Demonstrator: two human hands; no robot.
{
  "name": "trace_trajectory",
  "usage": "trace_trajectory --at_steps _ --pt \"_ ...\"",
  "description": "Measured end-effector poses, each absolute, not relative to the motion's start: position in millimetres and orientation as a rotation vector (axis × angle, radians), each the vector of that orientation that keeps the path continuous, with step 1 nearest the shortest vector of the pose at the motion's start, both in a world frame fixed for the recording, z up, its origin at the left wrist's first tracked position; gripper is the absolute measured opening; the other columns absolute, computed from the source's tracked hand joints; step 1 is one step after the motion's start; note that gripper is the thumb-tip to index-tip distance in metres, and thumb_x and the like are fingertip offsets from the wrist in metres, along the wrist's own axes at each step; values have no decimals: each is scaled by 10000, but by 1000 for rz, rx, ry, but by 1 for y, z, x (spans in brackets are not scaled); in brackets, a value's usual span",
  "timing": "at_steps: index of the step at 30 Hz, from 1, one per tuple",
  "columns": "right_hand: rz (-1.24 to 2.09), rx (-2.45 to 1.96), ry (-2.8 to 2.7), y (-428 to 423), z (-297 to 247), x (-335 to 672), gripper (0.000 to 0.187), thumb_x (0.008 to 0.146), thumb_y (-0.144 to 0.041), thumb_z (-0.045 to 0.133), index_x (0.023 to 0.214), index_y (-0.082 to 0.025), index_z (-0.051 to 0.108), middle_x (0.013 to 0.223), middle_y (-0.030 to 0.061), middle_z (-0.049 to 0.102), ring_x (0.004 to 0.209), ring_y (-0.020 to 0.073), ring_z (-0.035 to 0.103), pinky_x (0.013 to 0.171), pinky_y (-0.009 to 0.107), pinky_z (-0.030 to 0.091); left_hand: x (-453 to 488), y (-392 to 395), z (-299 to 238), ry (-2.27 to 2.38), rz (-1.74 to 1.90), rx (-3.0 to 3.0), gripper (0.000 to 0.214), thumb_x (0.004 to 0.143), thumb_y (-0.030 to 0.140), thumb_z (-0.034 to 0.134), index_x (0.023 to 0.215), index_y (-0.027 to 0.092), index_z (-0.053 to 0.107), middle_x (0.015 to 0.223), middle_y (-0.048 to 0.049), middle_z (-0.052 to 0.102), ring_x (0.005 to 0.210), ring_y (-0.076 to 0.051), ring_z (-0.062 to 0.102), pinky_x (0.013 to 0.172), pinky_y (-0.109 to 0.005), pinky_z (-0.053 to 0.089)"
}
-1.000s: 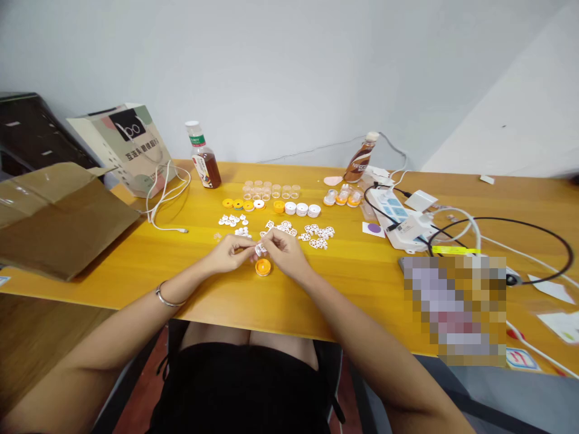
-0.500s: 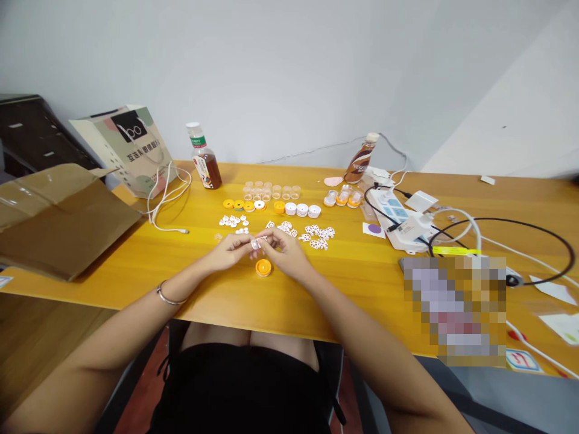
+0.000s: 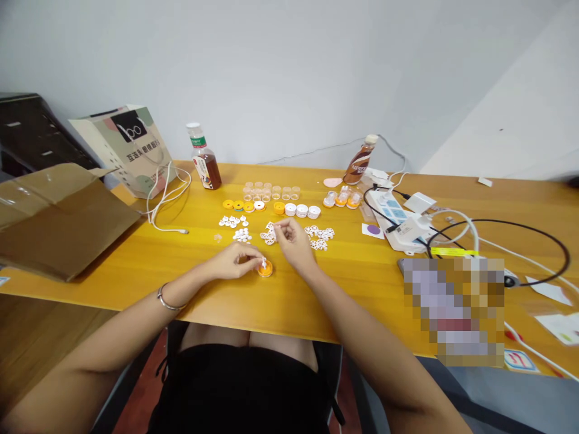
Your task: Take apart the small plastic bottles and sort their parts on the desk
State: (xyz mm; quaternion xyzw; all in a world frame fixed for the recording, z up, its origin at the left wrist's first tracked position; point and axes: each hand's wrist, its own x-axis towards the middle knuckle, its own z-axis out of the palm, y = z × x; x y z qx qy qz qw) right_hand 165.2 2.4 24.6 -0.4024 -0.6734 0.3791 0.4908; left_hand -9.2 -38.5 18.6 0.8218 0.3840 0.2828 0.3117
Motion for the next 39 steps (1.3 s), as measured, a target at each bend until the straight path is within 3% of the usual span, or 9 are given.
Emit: trace_trajectory --at_steps 6,18,30,33,36,39 --pt "820 -1085 -1547 18 23 174 145 772 -326 539 781 -198 472 578 -45 513 528 107 481 513 225 379 -7 -39 24 1102 860 2162 236 839 251 443 791 139 646 715 -27 650 648 -108 559 609 -211 409" --pt "344 -1143 -1959 40 -4 164 178 780 -325 549 735 -189 654 711 37 507 732 187 490 669 318 401 -9 -37 25 1148 922 2146 212 826 230 452 792 152 647 686 -1 632 624 -101 533 596 -206 387" --pt "498 -1086 -1920 29 11 169 220 813 -369 508 721 -194 604 652 15 509 678 168 490 660 295 398 -10 -35 23 1200 920 2080 223 824 264 456 811 147 646 712 -11 632 642 -111 538 580 -206 377" --pt "645 -922 -2023 14 18 171 228 842 -384 462 796 -194 580 695 12 542 654 146 499 639 277 404 -11 -33 22 1269 934 2043 249 828 281 444 777 134 638 667 -5 609 607 -105 515 554 -204 357" --pt "744 -752 -2129 -1 22 170 218 805 -380 526 932 -203 545 715 4 548 663 141 516 631 268 417 -13 -31 21 1340 925 2038 278 829 284 432 713 118 623 597 9 561 548 -89 452 512 -199 311" --pt "711 -744 -2176 -10 24 166 191 815 -370 516 925 -216 545 707 7 551 660 144 519 630 272 420 -13 -31 20 1321 912 2055 279 829 279 428 703 112 612 598 12 547 546 -82 427 506 -195 297"
